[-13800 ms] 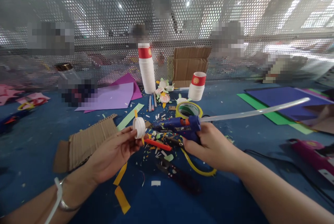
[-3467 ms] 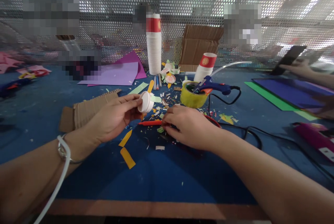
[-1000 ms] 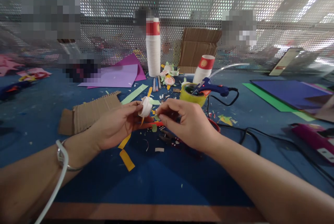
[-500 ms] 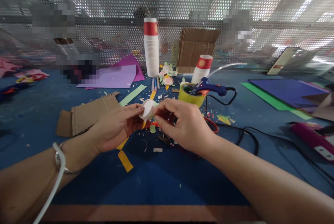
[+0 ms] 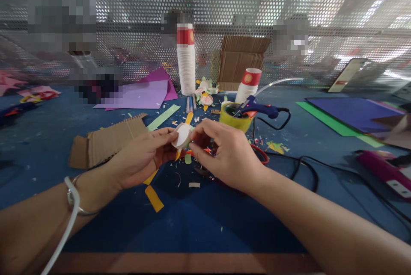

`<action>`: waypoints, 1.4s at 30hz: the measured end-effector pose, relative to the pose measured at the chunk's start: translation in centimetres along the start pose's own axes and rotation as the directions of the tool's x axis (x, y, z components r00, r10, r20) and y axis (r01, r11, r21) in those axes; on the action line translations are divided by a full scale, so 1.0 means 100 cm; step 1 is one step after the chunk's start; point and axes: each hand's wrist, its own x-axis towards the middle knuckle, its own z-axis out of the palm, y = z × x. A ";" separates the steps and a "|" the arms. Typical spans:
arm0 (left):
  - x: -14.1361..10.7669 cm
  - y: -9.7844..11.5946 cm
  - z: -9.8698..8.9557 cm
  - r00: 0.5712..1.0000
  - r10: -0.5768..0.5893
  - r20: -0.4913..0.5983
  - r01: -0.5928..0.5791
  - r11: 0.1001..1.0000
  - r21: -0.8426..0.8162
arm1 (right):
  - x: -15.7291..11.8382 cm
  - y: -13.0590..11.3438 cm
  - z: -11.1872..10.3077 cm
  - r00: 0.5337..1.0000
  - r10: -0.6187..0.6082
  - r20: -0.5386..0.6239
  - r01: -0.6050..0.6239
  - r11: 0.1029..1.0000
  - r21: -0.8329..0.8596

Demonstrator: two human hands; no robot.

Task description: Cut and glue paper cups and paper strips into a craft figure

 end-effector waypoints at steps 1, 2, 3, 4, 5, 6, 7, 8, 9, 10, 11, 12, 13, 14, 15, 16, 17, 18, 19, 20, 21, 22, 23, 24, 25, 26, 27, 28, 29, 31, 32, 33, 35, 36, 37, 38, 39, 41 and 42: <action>0.000 0.000 0.000 1.000 -0.001 -0.004 0.001 1.000 0.003 | 0.000 0.000 0.000 1.000 -0.005 -0.002 0.005 1.000 -0.021; 0.000 0.000 0.001 1.000 -0.001 -0.008 0.001 1.000 0.006 | -0.001 0.000 0.000 1.000 -0.009 -0.003 0.009 0.999 -0.039; 0.000 0.000 0.001 1.000 0.000 -0.010 0.000 1.000 0.010 | -0.001 0.000 0.000 1.000 -0.010 -0.001 0.010 0.998 -0.056; 0.000 0.000 0.001 1.000 0.002 -0.012 -0.002 1.000 0.017 | -0.001 0.000 0.000 1.000 -0.012 0.001 0.012 0.998 -0.070; -0.001 0.001 0.002 1.000 0.005 -0.012 -0.004 1.000 0.024 | -0.001 0.001 0.000 1.000 -0.014 0.003 0.014 0.997 -0.082; -0.001 0.001 0.002 1.000 0.008 -0.012 -0.007 0.999 0.032 | -0.001 0.001 0.000 1.000 -0.016 0.006 0.017 0.995 -0.095; -0.002 0.001 0.002 1.000 0.012 -0.013 -0.012 0.999 0.039 | -0.001 0.002 0.000 1.000 -0.021 0.005 0.022 0.994 -0.107; -0.002 0.001 0.002 1.000 0.017 -0.011 -0.017 0.999 0.044 | -0.001 0.002 0.001 1.000 -0.029 0.000 0.029 0.992 -0.120; -0.002 0.001 0.002 1.000 0.021 -0.006 -0.021 0.999 0.046 | -0.001 0.002 0.000 0.999 -0.039 -0.006 0.038 0.991 -0.132; -0.002 0.001 0.002 1.000 0.023 0.002 -0.023 0.999 0.046 | -0.001 0.002 0.000 0.999 -0.051 -0.011 0.049 0.989 -0.141; -0.002 0.001 0.001 1.000 0.025 0.010 -0.025 0.998 0.049 | -0.001 0.002 0.000 0.998 -0.061 -0.015 0.059 0.988 -0.146; -0.001 0.001 0.000 0.999 0.030 0.015 -0.031 0.998 0.054 | -0.001 0.002 0.000 0.997 -0.071 -0.017 0.068 0.987 -0.149; -0.001 0.000 0.000 0.999 0.038 0.019 -0.040 0.997 0.061 | -0.001 0.002 -0.001 0.997 -0.078 -0.018 0.074 0.986 -0.150; 0.000 0.000 -0.001 0.998 0.051 0.023 -0.053 0.996 0.070 | -0.001 0.002 -0.001 0.997 -0.082 -0.016 0.079 0.986 -0.150; 0.000 0.000 -0.002 0.997 0.069 0.029 -0.071 0.995 0.076 | -0.001 0.001 -0.001 0.996 -0.083 -0.012 0.081 0.985 -0.150; 0.000 0.000 -0.003 0.996 0.086 0.038 -0.089 0.993 0.083 | 0.000 0.000 -0.002 0.996 -0.083 -0.009 0.081 0.985 -0.151; 0.000 -0.001 -0.004 0.994 0.101 0.050 -0.105 0.990 0.091 | 0.000 0.000 -0.002 0.997 -0.081 -0.007 0.079 0.985 -0.151; 0.000 -0.001 -0.004 0.992 0.112 0.063 -0.118 0.987 0.105 | 0.000 -0.001 -0.002 0.997 -0.078 -0.004 0.077 0.986 -0.149; 0.000 0.000 -0.004 0.990 0.119 0.073 -0.128 0.984 0.123 | 0.000 -0.001 -0.003 0.997 -0.077 -0.002 0.076 0.986 -0.147; 0.000 0.000 -0.005 0.989 0.123 0.079 -0.134 0.980 0.145 | 0.000 -0.001 -0.003 0.997 -0.077 -0.002 0.076 0.987 -0.143; -0.001 0.001 -0.005 0.989 0.124 0.082 -0.136 0.977 0.165 | 0.000 -0.002 -0.003 0.997 -0.077 -0.005 0.076 0.988 -0.138; -0.001 0.001 -0.005 0.989 0.124 0.082 -0.137 0.974 0.179 | 0.000 -0.001 -0.004 0.997 -0.078 -0.008 0.076 0.988 -0.131; -0.001 0.002 -0.005 0.989 0.123 0.081 -0.136 0.974 0.183 | 0.000 -0.001 -0.004 0.997 -0.081 -0.015 0.079 0.990 -0.121; -0.001 0.002 -0.005 0.990 0.118 0.080 -0.131 0.975 0.181 | 0.000 -0.001 -0.004 0.996 -0.087 -0.023 0.084 0.990 -0.110; 0.000 0.002 -0.006 0.991 0.112 0.079 -0.124 0.976 0.176 | 0.000 0.000 -0.005 0.995 -0.094 -0.035 0.090 0.991 -0.103; 0.000 0.002 -0.006 0.991 0.105 0.079 -0.117 0.979 0.169 | 0.000 0.000 -0.005 0.993 -0.105 -0.045 0.100 0.990 -0.102; 0.001 0.003 -0.007 0.992 0.099 0.078 -0.110 0.981 0.160 | 0.001 0.001 -0.006 0.992 -0.118 -0.054 0.111 0.988 -0.108; 0.001 0.002 -0.007 0.993 0.093 0.077 -0.104 0.983 0.151 | 0.001 0.001 -0.006 0.990 -0.130 -0.060 0.122 0.985 -0.120; 0.002 0.002 -0.007 0.993 0.088 0.073 -0.097 0.985 0.141 | 0.001 0.001 -0.006 0.988 -0.143 -0.062 0.133 0.982 -0.136; 0.002 0.002 -0.008 0.995 0.079 0.063 -0.087 0.989 0.124 | 0.000 0.002 -0.007 0.984 -0.168 -0.054 0.157 0.973 -0.167; 0.002 0.002 -0.007 0.995 0.074 0.060 -0.080 0.990 0.118 | 0.000 0.002 -0.007 0.982 -0.183 -0.047 0.171 0.968 -0.181; 0.002 0.002 -0.007 0.996 0.067 0.058 -0.073 0.991 0.111 | 0.000 0.002 -0.007 0.979 -0.198 -0.043 0.186 0.963 -0.197; 0.001 0.003 -0.007 0.997 0.047 0.062 -0.053 0.994 0.091 | -0.001 0.003 -0.006 0.972 -0.233 -0.040 0.217 0.948 -0.232; 0.001 0.003 -0.007 0.997 0.036 0.067 -0.041 0.996 0.075 | -0.001 0.003 -0.006 0.967 -0.251 -0.042 0.233 0.940 -0.249; 0.001 0.003 -0.007 0.997 0.024 0.069 -0.028 0.998 0.055 | -0.001 0.003 -0.006 0.962 -0.270 -0.045 0.249 0.932 -0.262; 0.001 0.003 -0.007 0.998 0.010 0.067 -0.012 0.999 0.036 | -0.001 0.003 -0.005 0.957 -0.286 -0.047 0.263 0.926 -0.271; 0.001 0.003 -0.007 0.998 -0.006 0.060 0.005 1.000 0.021 | -0.001 0.003 -0.005 0.953 -0.300 -0.050 0.276 0.920 -0.279; 0.001 0.003 -0.007 0.998 -0.041 0.040 0.041 0.999 0.007 | -0.001 0.002 -0.005 0.944 -0.326 -0.053 0.296 0.905 -0.304; 0.001 0.003 -0.007 0.998 -0.055 0.034 0.055 0.998 0.005 | -0.002 0.001 -0.005 0.939 -0.341 -0.048 0.308 0.895 -0.323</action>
